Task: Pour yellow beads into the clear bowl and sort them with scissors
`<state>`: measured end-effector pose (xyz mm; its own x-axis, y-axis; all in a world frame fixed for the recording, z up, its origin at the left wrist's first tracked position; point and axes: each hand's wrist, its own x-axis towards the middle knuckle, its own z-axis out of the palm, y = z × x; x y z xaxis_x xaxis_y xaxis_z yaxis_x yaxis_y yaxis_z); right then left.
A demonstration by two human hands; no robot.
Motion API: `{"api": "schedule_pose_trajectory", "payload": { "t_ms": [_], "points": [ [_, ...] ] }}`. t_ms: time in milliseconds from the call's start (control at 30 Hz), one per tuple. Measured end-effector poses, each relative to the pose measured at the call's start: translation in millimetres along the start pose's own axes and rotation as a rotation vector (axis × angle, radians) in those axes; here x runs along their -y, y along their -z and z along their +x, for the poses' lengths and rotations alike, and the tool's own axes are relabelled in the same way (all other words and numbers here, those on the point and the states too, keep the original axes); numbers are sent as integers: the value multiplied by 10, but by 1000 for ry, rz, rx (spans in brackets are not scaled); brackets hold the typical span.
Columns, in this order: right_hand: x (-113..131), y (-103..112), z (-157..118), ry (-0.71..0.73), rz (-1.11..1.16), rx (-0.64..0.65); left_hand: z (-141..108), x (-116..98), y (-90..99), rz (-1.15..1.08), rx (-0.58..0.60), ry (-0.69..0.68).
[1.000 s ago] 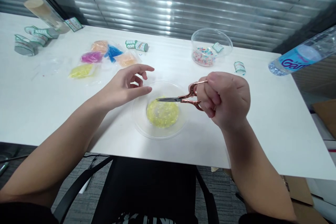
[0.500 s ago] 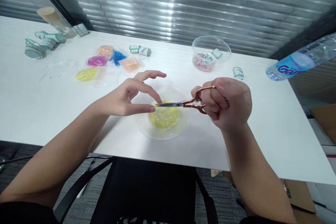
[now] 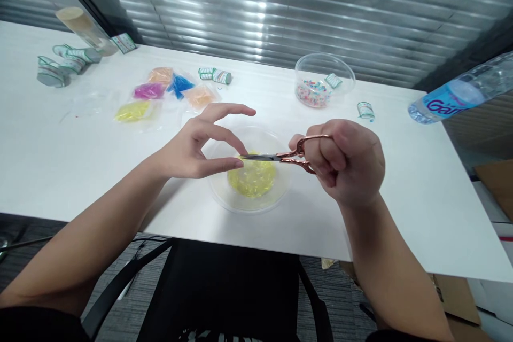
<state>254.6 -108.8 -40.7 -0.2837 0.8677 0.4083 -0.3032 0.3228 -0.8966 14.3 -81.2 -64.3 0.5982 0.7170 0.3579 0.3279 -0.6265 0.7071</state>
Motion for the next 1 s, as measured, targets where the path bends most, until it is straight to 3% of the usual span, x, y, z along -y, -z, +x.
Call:
{"api": "schedule_pose_trajectory", "payload": {
  "t_ms": [333, 567, 1000],
  "points": [
    [17, -29, -74, 6, 20, 49, -1, 18, -39, 127, -47, -66],
    [12, -56, -104, 99, -91, 47, -1, -1, -49, 170, -27, -50],
    [123, -57, -210, 190, -287, 247, 2, -21, -42, 204, -15, -81]
  ]
}}
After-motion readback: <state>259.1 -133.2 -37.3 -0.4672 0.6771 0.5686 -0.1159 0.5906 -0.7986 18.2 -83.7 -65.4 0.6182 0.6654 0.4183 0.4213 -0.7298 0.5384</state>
